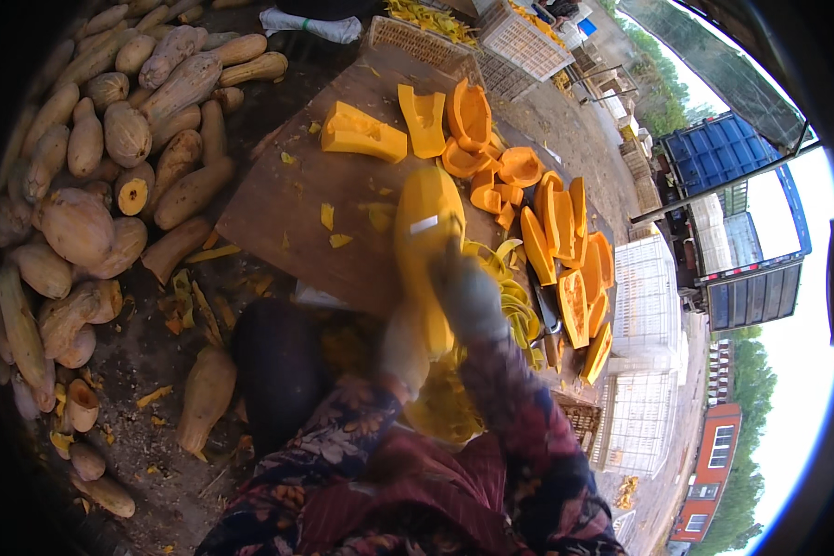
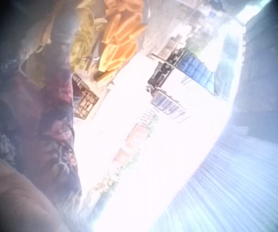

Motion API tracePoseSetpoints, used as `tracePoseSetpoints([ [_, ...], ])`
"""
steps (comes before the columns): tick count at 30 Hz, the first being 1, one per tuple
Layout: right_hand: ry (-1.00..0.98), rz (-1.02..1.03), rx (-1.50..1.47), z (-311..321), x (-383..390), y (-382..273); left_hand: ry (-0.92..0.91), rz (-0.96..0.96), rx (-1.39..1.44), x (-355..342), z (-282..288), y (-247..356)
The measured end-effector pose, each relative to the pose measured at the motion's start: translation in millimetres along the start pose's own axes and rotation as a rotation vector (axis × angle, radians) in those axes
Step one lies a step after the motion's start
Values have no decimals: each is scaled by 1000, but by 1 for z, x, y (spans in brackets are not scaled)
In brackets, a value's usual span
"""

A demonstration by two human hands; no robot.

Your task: The person peels a butternut squash using a peeler, then cuts it into pieces with a knife. The peeled skin and cut pieces are placed on a wooden board.

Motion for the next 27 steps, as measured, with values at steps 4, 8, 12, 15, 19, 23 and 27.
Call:
tracePoseSetpoints([
  [4,-196,205,6,0,136,1,-27,-52,-257,19,-26,33],
  [8,-608,-128,-380,-5,247,26,59,156,69,32,-42,40],
  [12,-445,-199,-553,10,258,35,63,-28,-131,54,-67,72],
  [15,-307,-611,-1103,0,249,50,36,-167,-488,63,-86,90],
  [19,-213,-553,-1110,5,227,38,-60,26,-310,48,-85,80],
  [23,-157,-706,-1405,3,223,46,-198,366,310,41,-70,69],
  [27,-145,-477,-1098,12,166,65,-59,441,431,49,-34,56],
])
Point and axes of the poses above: each hand's wrist, its own x-axis away from the middle knuckle, its own z-axis out of the back of the hand, y = z × x, the point moved 8 cm from there along -x, towards the middle knuckle
